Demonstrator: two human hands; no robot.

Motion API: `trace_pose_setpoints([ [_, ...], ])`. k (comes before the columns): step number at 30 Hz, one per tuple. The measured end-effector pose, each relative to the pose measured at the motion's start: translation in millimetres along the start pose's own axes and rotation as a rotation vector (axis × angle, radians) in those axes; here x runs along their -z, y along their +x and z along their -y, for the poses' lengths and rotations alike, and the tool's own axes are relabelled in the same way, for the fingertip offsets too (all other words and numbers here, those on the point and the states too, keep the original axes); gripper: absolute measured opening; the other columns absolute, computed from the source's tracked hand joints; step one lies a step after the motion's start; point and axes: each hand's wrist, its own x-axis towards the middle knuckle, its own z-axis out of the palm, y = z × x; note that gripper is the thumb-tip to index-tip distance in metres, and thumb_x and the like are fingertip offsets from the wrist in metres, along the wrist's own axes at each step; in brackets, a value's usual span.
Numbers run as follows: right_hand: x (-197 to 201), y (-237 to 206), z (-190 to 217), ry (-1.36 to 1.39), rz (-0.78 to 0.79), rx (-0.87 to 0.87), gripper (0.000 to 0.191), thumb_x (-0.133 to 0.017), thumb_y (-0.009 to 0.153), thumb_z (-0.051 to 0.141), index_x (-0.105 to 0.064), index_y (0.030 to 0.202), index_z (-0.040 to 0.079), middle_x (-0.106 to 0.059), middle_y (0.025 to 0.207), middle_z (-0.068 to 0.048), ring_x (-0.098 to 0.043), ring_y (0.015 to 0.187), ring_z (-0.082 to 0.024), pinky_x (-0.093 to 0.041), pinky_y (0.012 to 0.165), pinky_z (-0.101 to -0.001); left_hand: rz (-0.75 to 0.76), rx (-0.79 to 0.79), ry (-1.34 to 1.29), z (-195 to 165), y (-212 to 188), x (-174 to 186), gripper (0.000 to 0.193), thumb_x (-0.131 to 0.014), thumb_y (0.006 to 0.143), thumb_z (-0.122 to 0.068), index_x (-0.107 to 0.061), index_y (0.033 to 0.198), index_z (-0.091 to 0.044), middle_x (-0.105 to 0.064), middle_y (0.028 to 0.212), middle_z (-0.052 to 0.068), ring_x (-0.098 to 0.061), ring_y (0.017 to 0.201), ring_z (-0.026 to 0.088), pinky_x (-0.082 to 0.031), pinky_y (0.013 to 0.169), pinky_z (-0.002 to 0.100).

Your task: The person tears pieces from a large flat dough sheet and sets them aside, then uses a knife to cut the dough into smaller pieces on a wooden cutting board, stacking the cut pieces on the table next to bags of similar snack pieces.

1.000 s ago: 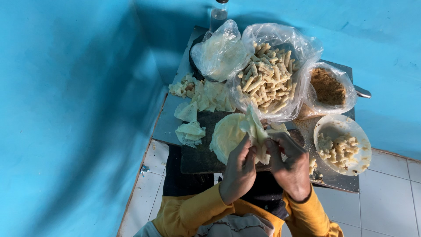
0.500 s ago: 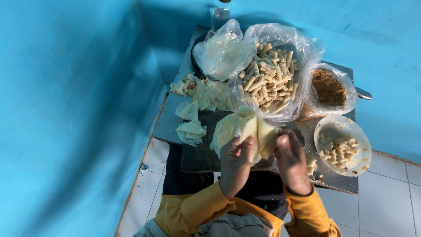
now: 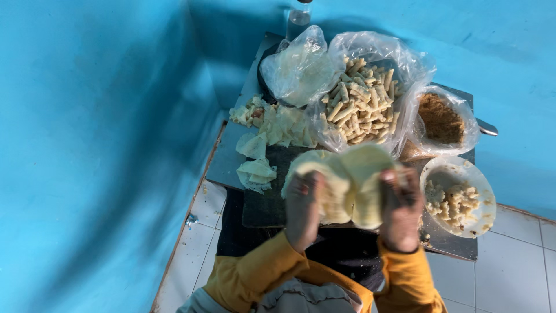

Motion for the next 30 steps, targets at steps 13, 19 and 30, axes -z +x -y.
trace_pose_setpoints([
  [13,63.5,1.2,-0.7,-0.092,0.016,-0.462,0.026,-0.059,0.108,0.025,-0.069,0.094,0.005,-0.066,0.074,-0.006,-0.058,0.055,-0.014,-0.047,0.058,-0.0338,-0.09,-0.02,1.277,-69.8,120.7,97.4,0.045,-0.053,0.104,-0.017,-0.043,0.146,-0.008,-0.065,0.102,0.019,-0.062,0.086,0.034,-0.048,0.076,0.048],
  [19,53.1,9.3,0.2,0.25,-0.008,-0.727,0.023,-0.068,0.101,0.025,-0.072,0.09,0.006,-0.07,0.079,-0.006,-0.064,0.067,-0.016,-0.053,0.064,-0.0306,-0.047,-0.663,1.669,-66.5,116.6,98.8,0.056,-0.068,0.088,-0.011,-0.048,0.141,-0.005,-0.062,0.12,0.024,-0.057,0.11,0.041,-0.045,0.091,0.051],
  [30,10.4,20.3,30.5,0.646,0.09,-0.846,0.035,-0.072,0.093,0.024,-0.07,0.121,0.002,-0.076,0.106,-0.012,-0.073,0.093,-0.024,-0.059,0.083,-0.0376,0.459,0.173,0.343,-19.9,32.1,13.1,0.027,-0.058,0.105,-0.03,-0.07,0.116,-0.008,-0.07,0.102,0.0,-0.064,0.099,0.009,-0.055,0.098,0.029],
])
